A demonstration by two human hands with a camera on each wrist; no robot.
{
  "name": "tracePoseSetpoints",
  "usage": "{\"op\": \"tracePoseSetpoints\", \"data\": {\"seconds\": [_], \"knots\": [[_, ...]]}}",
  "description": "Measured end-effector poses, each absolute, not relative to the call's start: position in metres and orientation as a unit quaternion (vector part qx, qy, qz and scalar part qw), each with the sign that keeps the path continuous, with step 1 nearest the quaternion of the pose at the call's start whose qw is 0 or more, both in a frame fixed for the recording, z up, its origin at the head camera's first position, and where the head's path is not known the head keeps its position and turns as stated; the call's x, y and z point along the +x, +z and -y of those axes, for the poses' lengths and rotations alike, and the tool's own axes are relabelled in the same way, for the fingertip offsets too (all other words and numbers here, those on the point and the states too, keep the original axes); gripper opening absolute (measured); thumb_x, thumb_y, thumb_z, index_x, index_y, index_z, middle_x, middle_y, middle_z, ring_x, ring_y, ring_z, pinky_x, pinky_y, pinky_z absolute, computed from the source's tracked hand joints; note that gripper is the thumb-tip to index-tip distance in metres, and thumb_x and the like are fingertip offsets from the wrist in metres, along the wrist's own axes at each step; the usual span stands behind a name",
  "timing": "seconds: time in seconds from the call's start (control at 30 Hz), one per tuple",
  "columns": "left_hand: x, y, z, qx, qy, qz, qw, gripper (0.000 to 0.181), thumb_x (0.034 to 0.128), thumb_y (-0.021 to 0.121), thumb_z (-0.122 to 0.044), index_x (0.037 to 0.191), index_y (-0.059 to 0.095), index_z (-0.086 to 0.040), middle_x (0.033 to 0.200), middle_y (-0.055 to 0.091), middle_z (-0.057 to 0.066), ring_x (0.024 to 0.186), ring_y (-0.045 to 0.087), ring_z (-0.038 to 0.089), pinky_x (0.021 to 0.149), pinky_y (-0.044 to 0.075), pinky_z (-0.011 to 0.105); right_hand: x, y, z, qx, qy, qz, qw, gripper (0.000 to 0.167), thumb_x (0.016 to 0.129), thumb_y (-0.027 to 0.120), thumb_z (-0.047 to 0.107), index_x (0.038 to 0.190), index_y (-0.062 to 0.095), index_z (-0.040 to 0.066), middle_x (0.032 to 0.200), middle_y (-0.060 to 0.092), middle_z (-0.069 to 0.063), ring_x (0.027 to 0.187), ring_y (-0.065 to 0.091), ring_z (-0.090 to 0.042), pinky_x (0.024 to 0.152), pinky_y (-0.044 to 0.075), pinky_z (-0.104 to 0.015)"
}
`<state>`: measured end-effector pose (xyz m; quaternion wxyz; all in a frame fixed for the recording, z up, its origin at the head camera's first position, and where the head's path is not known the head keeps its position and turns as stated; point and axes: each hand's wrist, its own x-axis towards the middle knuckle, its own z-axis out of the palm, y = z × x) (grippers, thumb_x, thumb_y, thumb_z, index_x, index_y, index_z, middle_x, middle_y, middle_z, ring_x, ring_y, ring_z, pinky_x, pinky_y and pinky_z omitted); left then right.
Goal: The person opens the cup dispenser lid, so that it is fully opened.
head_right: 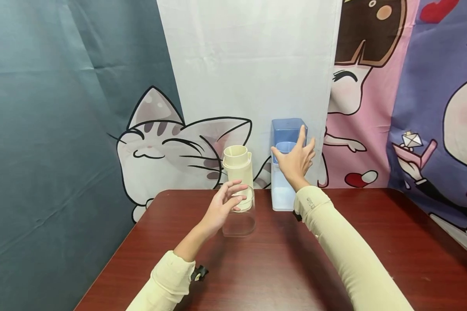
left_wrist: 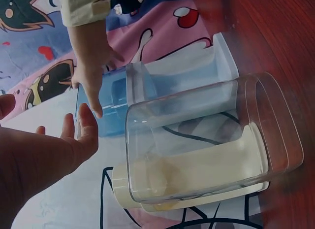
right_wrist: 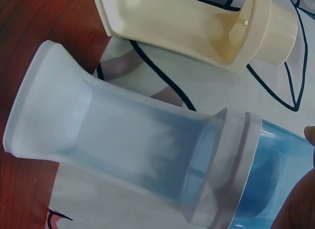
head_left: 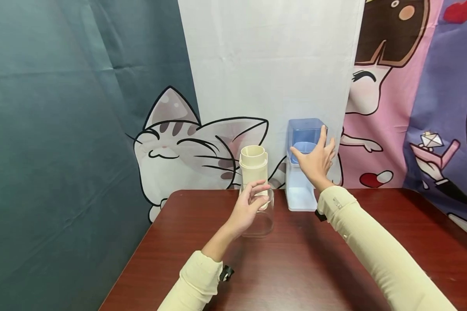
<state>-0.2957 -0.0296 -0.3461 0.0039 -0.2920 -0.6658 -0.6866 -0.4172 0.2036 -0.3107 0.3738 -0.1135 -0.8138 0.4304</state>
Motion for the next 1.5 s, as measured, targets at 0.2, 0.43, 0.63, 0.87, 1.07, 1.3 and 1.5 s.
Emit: {"op": "tracePoseSetpoints", "data": {"seconds": [0.2,0.43,0.63,0.87,1.07,1.3,1.5], "knots": [[-0.296,-0.348,0.03,-0.288,-0.692,0.661,0.003,0.048,0.0967,0.053,-0.003,0.142,0.04,0.002,0.138,0.051,0.025,0.117,0.054,0.046,0.078,0.047,0.024,-0.422,-0.31,-0.199,-0.106,0.441,0.805,0.381,0.12,0.074,0.086,0.044,0.157,0.0,0.044,0.163,0.005,-0.018,0.146,0.012,-0.04,0.108,0.023,-0.066],[-0.298,-0.352,0.029,-0.288,-0.687,0.667,0.003,0.045,0.0977,0.054,-0.005,0.141,0.042,-0.001,0.138,0.049,0.029,0.101,0.06,0.016,0.076,0.048,0.025,-0.429,-0.312,-0.195,-0.128,0.425,0.808,0.387,0.125,0.071,0.089,0.04,0.157,-0.002,0.043,0.161,0.006,-0.017,0.144,0.017,-0.04,0.106,0.023,-0.067],[-0.3,-0.35,0.028,-0.293,-0.686,0.666,0.004,0.045,0.0975,0.054,-0.005,0.141,0.042,-0.002,0.138,0.05,0.026,0.098,0.059,0.012,0.076,0.047,0.024,-0.437,-0.308,-0.194,-0.145,0.415,0.806,0.396,0.124,0.072,0.088,0.039,0.156,-0.003,0.042,0.158,0.01,-0.018,0.14,0.022,-0.042,0.105,0.025,-0.063],[-0.298,-0.351,0.027,-0.29,-0.686,0.667,0.016,0.045,0.0964,0.055,-0.005,0.14,0.043,-0.002,0.137,0.053,0.024,0.101,0.062,0.021,0.077,0.049,0.024,-0.436,-0.309,-0.196,-0.145,0.411,0.807,0.398,0.122,0.073,0.086,0.039,0.157,-0.003,0.042,0.157,0.011,-0.018,0.14,0.023,-0.04,0.104,0.025,-0.063],[-0.293,-0.353,0.028,-0.266,-0.665,0.691,0.096,0.051,0.0893,0.066,-0.006,0.137,0.048,-0.005,0.13,0.059,0.018,0.107,0.061,0.037,0.076,0.054,0.026,-0.431,-0.313,-0.196,-0.144,0.42,0.804,0.395,0.121,0.072,0.086,0.039,0.157,0.0,0.043,0.157,0.014,-0.017,0.141,0.023,-0.038,0.105,0.025,-0.063],[-0.294,-0.351,0.029,-0.251,-0.659,0.699,0.12,0.059,0.0858,0.072,-0.009,0.14,0.048,-0.007,0.128,0.06,0.018,0.102,0.062,0.036,0.073,0.054,0.027,-0.423,-0.311,-0.197,-0.131,0.426,0.799,0.404,0.121,0.071,0.087,0.038,0.157,0.001,0.043,0.156,0.016,-0.017,0.141,0.024,-0.036,0.104,0.025,-0.062],[-0.295,-0.355,0.028,-0.249,-0.655,0.705,0.11,0.061,0.0864,0.072,-0.009,0.142,0.047,-0.008,0.128,0.061,0.014,0.102,0.063,0.035,0.075,0.054,0.026,-0.413,-0.314,-0.201,-0.118,0.433,0.799,0.4,0.12,0.071,0.087,0.038,0.157,0.003,0.043,0.156,0.018,-0.016,0.141,0.025,-0.034,0.105,0.026,-0.061]]}}
